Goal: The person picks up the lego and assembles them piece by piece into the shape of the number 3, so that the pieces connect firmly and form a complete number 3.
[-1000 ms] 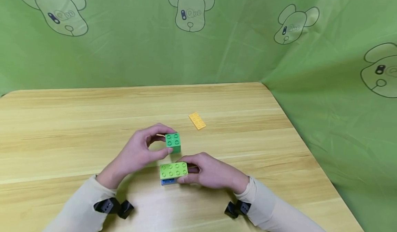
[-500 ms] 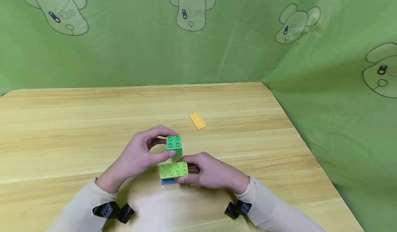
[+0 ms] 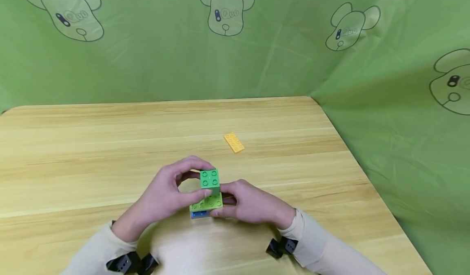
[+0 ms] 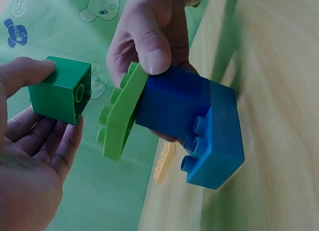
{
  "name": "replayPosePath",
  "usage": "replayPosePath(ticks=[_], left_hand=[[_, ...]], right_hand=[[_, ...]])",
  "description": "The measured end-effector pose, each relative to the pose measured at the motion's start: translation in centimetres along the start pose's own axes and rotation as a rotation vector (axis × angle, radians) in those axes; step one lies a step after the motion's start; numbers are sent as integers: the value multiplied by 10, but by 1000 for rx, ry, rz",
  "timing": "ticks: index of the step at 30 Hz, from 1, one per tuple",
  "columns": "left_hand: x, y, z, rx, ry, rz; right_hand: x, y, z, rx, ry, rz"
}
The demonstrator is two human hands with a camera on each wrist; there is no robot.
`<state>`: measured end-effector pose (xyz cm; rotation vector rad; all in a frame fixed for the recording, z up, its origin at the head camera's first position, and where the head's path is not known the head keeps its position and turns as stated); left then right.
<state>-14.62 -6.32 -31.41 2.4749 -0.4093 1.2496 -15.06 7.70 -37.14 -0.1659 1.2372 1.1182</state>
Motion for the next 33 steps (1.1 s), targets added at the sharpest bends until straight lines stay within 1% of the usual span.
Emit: replayPosePath(ticks=[5,11,15,22,28,33], left_hand=[[2,-5,3,5,-21,-15],[4,-8,5,17,-86,-47],[2,-11,7,2,-90,-55],[-4,-17,11,-32,-69,-62],[-7,-19,13,-47,-57,-70],[-6,-19,16,-55,-59,-103]], right_hand=[[-1,1,0,8,6,-6],[-2,3,-1,11,4,6],[-1,4,-2,14,-3,6],[1,5,-2,24,-22,-5],[4,5,-3,21,-27,-29],[6,4,-4,10,-27,-53]])
Point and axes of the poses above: each hand's wrist, its own z-axis away from the middle knuckle, its own y-axis out of the back of the hand, x = y × z, the point moved 7 cm from there along -z, towards the middle knuckle, and after that the axes turned 14 degrees about -y, right-handed, at the moved point
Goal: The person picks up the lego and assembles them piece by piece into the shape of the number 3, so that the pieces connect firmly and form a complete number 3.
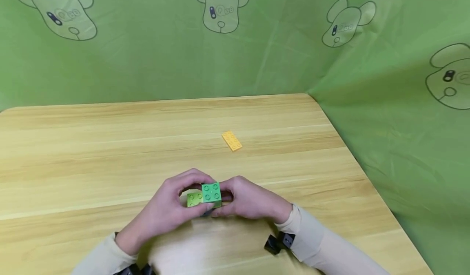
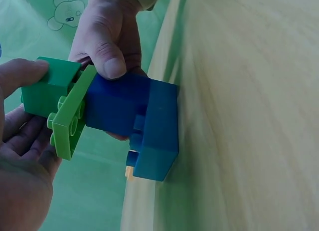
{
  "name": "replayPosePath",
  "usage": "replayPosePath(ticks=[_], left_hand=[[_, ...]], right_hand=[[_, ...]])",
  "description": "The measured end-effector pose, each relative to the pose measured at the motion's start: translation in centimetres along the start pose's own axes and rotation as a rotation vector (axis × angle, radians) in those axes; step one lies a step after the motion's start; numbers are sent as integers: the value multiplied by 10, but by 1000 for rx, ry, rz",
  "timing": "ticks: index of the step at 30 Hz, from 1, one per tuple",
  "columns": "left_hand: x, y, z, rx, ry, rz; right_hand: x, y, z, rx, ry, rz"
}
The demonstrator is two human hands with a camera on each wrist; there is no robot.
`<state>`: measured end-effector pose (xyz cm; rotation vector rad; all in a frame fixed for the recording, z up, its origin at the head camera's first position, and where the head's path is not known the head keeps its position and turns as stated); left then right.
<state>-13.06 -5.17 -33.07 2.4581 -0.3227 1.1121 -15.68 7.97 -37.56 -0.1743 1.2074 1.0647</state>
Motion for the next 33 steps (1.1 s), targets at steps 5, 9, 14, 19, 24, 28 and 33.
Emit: replayPosePath(ticks=[5,9,14,19,24,28,33], left_hand=[[0,0,1,-7,-8,-17],[0,0,-1,-20,-15,-36],[2,0,-4,-40,-44,-83],[1,2,-3,-49,-46,-100],[0,2,-3,-58,-40,-110],[1,3,-3,-54,-59,-154],[4,5,-3,-65,-83,-203]], right_hand=[[0,0,0,6,0,16],[0,2,1,10,0,26],[0,2,0,3,5,6],[1,1,0,-4,1,0],[2,1,1,9,-14,24],[0,1,1,10,-2,39],[-1,0,1,1,5,34]])
Point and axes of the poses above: each hand's wrist, its own z-axis away from the middle knuckle, its own y-axis out of the back of the hand, x = y × z, the point moved 7 cm from there along -z, towards the middle knuckle, and after that the axes turned 14 degrees about -y, right-handed, at the moved point
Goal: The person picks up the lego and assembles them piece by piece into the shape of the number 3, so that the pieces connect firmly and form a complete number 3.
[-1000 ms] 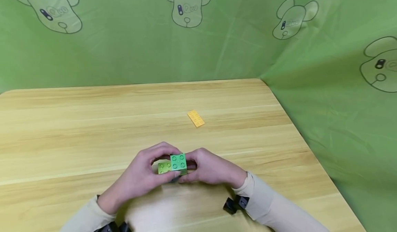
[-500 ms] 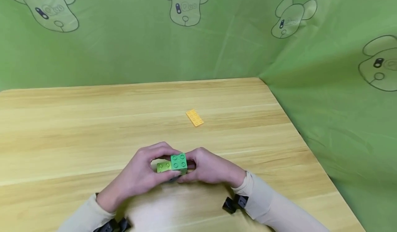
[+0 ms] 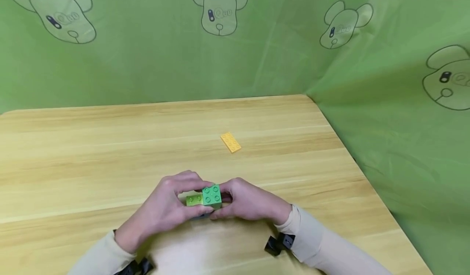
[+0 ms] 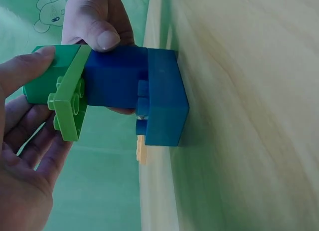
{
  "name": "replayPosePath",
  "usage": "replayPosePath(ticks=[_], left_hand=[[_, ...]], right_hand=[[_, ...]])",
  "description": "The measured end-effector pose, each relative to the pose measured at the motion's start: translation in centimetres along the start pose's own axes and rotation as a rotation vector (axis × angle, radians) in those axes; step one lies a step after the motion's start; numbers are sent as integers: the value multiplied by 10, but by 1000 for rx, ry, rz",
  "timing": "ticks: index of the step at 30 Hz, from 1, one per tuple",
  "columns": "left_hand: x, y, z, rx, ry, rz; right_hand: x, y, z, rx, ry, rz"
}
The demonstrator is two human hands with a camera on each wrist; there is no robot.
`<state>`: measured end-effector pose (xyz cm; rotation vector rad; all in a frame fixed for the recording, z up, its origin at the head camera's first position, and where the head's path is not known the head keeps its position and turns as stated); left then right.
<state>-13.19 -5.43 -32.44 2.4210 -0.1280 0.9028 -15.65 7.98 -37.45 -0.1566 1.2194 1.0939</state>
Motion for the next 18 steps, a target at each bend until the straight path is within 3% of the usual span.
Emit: replayPosePath(ticks=[6,18], left_hand=[[4,0,2,-13,-58,-42],[16,2,-1,-27,-161,-229]], right_hand=[[-2,1,4,-20,7,45],[-15,12,19,29,142,104]])
Point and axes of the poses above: each hand's wrist, its own z-axis away from the middle knuckle, its own y-axis out of the back of the hand, x = y × z, the point moved 7 cm from there along -z, towards the middle knuckle, and after that the axes turned 14 degrees about -y, right-handed, at the moved point
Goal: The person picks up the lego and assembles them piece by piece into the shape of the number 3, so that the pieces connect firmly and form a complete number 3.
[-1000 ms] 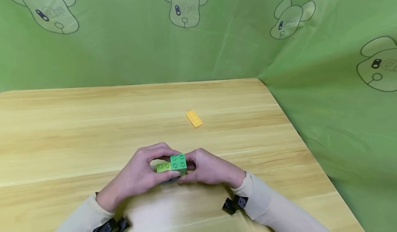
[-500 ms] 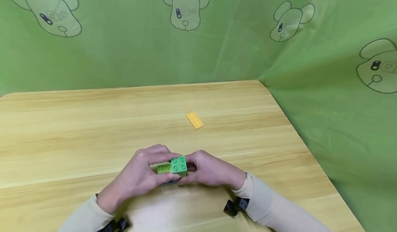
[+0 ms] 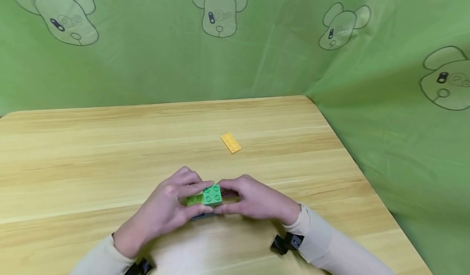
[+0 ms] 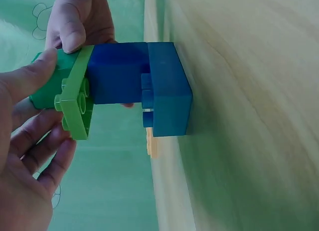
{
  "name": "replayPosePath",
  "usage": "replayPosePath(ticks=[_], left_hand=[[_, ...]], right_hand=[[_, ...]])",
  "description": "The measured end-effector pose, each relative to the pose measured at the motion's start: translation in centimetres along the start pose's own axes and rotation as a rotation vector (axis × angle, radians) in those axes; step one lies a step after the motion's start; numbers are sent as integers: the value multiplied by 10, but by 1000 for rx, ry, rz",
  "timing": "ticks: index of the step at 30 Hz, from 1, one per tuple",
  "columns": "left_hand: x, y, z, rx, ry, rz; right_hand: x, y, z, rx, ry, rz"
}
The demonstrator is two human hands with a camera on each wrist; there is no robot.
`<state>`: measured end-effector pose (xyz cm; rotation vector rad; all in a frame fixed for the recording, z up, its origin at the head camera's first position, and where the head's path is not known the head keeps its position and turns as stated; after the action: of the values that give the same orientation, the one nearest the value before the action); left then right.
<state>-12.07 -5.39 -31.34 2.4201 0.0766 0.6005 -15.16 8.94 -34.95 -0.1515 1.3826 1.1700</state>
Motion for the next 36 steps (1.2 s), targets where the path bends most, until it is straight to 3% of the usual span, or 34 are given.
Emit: replayPosePath(ticks=[5,10,17,28,36], left_hand=[[1,1,-4,-54,9,-12],[-5,9,-6,-125,85,88],[-35,19,-15,-93,211,222],[-59,13,-35,-183,263,216],[-96,1,-38,-237,340,217]], right_hand=[[0,3,1,13,1,57],[-1,2,0,5,3,60],[1,3,-2,-2,-27,59],[0,2,-1,-6,-23,75],[3,1,-2,2,-36,63]])
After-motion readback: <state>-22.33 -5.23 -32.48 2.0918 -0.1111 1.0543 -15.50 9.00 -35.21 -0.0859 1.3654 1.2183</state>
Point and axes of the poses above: each hand's wrist, its own z-axis away from the middle knuckle, its own y-axis out of the back of the hand, x = y × z, the point moved 7 cm from there along -z, towards the middle knuckle, and after that the axes turned 14 degrees about -y, right-handed, at the moved point
